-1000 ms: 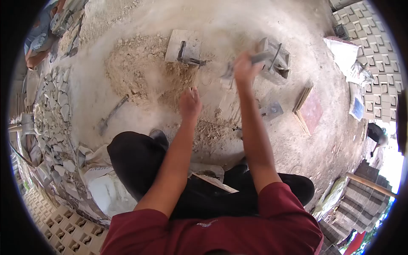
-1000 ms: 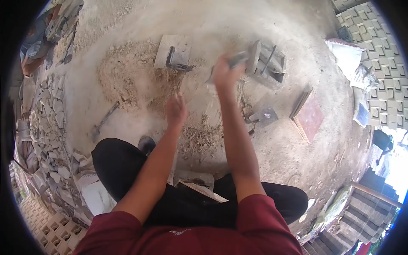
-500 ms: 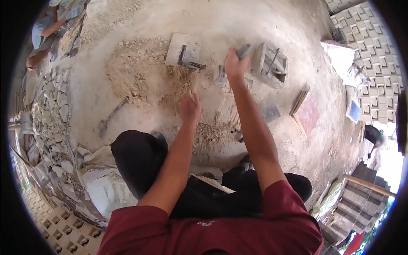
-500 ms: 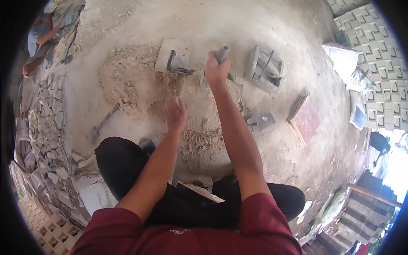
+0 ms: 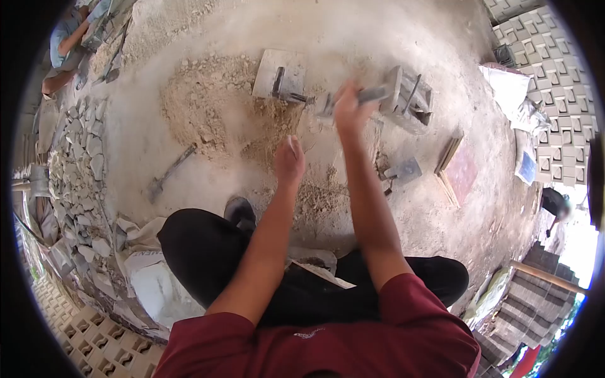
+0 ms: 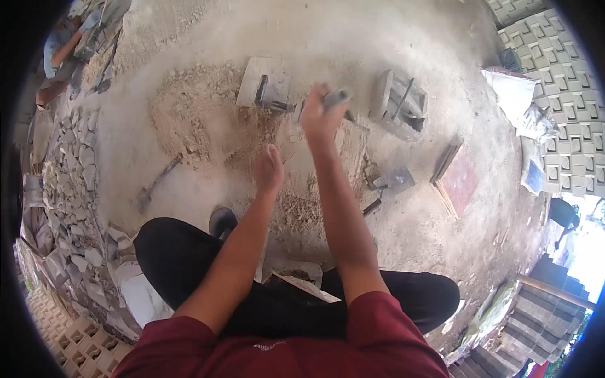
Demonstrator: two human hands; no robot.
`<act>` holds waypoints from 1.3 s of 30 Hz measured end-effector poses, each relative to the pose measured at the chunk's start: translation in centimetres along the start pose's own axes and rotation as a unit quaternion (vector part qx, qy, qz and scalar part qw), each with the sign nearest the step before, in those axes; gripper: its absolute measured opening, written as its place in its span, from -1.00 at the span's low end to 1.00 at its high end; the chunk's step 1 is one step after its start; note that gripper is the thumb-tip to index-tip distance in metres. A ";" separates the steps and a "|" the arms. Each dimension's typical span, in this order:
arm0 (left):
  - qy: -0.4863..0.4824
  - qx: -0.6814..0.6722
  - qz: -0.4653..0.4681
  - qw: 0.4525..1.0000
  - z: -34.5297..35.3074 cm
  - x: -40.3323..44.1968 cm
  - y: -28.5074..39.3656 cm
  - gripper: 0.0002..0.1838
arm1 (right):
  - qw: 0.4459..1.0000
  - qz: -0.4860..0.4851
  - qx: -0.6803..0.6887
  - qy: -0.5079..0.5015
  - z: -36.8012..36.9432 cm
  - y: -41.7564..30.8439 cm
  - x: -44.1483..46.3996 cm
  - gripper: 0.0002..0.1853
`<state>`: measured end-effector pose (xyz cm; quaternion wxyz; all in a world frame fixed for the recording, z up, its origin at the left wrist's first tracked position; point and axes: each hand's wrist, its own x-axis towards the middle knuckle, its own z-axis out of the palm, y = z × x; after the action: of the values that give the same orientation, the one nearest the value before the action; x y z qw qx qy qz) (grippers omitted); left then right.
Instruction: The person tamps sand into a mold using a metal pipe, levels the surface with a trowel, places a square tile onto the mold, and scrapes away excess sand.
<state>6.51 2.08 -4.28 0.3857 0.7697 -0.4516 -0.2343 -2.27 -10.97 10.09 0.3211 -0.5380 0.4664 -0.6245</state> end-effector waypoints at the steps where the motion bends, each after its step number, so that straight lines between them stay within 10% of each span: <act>1: 0.000 -0.003 0.002 1.000 -0.4 0.0 0.4 -0.41 | 1.000 -0.003 -0.001 0.001 0.5 -0.5 0.2 -0.71; 5: -0.139 -0.147 -0.075 0.977 -2.4 -0.6 0.1 -0.26 | 0.976 0.104 -0.168 -0.091 2.5 -4.0 0.8 -0.76; 9: -0.277 -0.449 -0.199 0.826 -2.4 2.4 -0.4 0.05 | 0.990 0.118 0.071 -0.007 1.5 -4.5 -0.7 -0.73; 13: -0.289 -0.387 -0.237 0.843 -2.3 3.5 0.9 0.15 | 0.987 -0.045 -0.127 -0.091 0.5 -2.7 -2.1 -0.73; 15: -0.248 -0.379 -0.224 0.863 -3.9 2.9 2.2 0.17 | 0.970 0.204 -0.108 -0.081 1.5 -4.2 0.0 -0.74; 17: -0.250 -0.439 -0.220 0.835 -2.6 4.0 0.6 0.17 | 0.981 0.177 -0.079 -0.028 1.6 -5.9 0.0 -0.69; 21: -0.242 -0.500 -0.249 0.793 -3.7 3.0 0.9 0.16 | 0.997 0.023 0.065 0.042 1.1 -2.0 -3.7 -0.66; 23: -0.242 -0.477 -0.245 0.809 -4.4 2.8 2.3 0.15 | 0.971 -0.113 -0.197 -0.077 1.0 -0.7 -3.7 -0.71; 24: -0.240 -0.451 -0.244 0.824 -4.6 2.6 2.7 0.14 | 0.975 0.115 -0.177 -0.069 1.8 -3.7 -2.7 -0.71; 29: -0.245 -0.494 -0.254 0.795 -3.2 2.6 -0.4 0.11 | 0.992 0.120 0.040 -0.003 0.2 -6.2 -4.1 -0.68; 32: -0.238 -0.506 -0.239 0.793 -3.4 3.1 -0.5 0.08 | 0.985 -0.116 -0.122 -0.037 -0.5 -1.0 -8.0 -0.69; 36: -0.213 -0.466 -0.252 0.821 -3.8 2.4 1.1 0.07 | 0.987 0.136 -0.067 -0.042 0.5 -4.2 -3.1 -0.68; 39: -0.250 -0.509 -0.217 0.795 -2.7 2.8 -1.3 0.09 | 0.997 0.007 -0.076 -0.030 -0.5 -8.8 -5.6 -0.67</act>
<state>10.46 1.03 -3.72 0.5343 0.4553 -0.1688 -0.6919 -0.67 -2.61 16.13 0.2974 -0.5761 0.5064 -0.5685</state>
